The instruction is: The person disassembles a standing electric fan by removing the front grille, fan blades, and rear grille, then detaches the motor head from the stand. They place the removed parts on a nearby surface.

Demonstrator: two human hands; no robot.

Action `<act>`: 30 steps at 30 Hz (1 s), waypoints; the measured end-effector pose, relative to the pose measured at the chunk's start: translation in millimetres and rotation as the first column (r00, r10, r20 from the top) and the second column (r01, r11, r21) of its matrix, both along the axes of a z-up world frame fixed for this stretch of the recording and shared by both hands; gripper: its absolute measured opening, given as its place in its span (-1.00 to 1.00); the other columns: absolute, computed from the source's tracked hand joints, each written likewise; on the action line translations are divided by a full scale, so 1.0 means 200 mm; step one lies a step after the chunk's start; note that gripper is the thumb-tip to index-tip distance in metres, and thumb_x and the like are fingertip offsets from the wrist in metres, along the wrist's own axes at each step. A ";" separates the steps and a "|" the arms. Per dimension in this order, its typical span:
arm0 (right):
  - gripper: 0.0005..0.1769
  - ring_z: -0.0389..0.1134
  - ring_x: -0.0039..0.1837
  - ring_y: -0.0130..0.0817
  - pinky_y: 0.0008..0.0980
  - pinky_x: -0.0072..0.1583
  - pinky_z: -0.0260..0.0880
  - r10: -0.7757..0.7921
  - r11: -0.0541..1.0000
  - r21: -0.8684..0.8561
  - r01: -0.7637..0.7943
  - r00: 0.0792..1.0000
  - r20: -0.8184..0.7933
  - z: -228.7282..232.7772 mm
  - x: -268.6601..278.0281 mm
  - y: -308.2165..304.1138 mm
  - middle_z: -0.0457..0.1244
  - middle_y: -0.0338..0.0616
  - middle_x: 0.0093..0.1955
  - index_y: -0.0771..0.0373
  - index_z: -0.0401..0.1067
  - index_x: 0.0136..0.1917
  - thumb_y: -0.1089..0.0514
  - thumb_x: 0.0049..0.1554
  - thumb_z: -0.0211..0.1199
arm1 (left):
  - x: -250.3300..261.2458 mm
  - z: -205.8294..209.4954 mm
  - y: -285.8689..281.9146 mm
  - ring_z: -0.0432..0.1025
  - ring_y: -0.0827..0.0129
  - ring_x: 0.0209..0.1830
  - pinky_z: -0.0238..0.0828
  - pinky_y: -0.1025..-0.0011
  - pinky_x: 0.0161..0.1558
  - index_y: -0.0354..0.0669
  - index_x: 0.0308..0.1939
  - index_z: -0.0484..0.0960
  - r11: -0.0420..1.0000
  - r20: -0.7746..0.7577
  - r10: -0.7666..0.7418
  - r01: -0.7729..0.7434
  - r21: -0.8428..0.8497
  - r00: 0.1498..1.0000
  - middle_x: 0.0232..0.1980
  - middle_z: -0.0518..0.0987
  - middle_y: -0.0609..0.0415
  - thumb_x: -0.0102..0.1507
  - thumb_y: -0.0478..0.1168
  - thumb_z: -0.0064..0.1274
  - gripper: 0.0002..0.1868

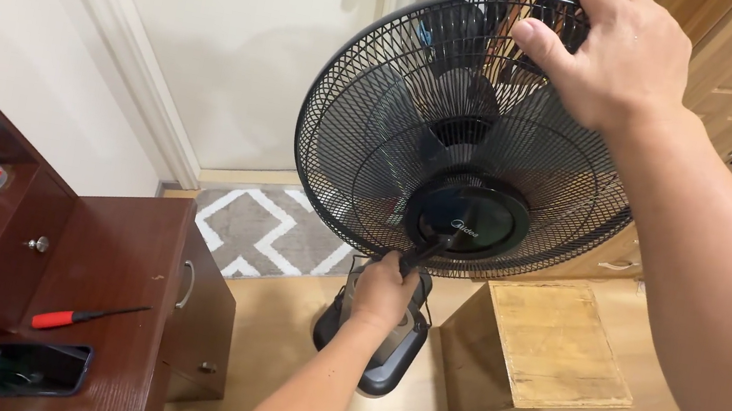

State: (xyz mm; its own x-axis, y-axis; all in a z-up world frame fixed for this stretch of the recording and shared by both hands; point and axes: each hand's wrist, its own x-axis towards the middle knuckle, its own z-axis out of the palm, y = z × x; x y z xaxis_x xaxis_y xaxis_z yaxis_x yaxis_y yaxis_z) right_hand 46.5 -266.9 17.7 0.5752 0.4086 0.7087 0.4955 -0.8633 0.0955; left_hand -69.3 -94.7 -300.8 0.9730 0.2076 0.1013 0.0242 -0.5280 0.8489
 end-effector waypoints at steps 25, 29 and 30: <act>-0.29 0.36 0.16 0.10 0.06 0.12 0.33 -0.048 0.997 0.063 0.051 0.997 -0.054 -0.01 -0.03 0.00 0.32 0.05 0.14 0.14 0.52 0.27 -0.52 0.28 0.25 | -0.07 0.07 -0.10 0.55 -0.11 -0.15 0.45 0.04 -0.06 -0.20 -0.07 0.57 0.978 -0.026 0.206 -0.205 0.040 0.978 -0.19 0.68 -0.15 0.21 -0.12 0.09 -0.71; -0.27 0.35 0.17 0.09 0.05 0.12 0.34 -0.050 0.997 0.053 0.053 0.997 -0.053 -0.01 -0.03 0.00 0.32 0.05 0.11 0.15 0.51 0.27 -0.52 0.28 0.23 | -0.04 0.08 -0.07 0.57 -0.12 -0.22 0.48 0.02 -0.09 -0.12 -0.20 0.64 0.980 -0.069 0.182 -0.176 0.088 0.981 -0.31 0.68 -0.15 0.14 -0.15 0.09 -0.80; -0.27 0.35 0.16 0.09 0.06 0.12 0.34 -0.059 0.997 0.050 0.063 0.996 -0.062 -0.01 -0.03 0.00 0.32 0.06 0.09 0.15 0.51 0.27 -0.53 0.28 0.22 | -0.04 0.08 -0.07 0.56 -0.11 -0.22 0.48 0.03 -0.09 -0.10 -0.21 0.66 0.982 -0.078 0.180 -0.174 0.078 0.980 -0.31 0.67 -0.16 0.14 -0.15 0.09 -0.80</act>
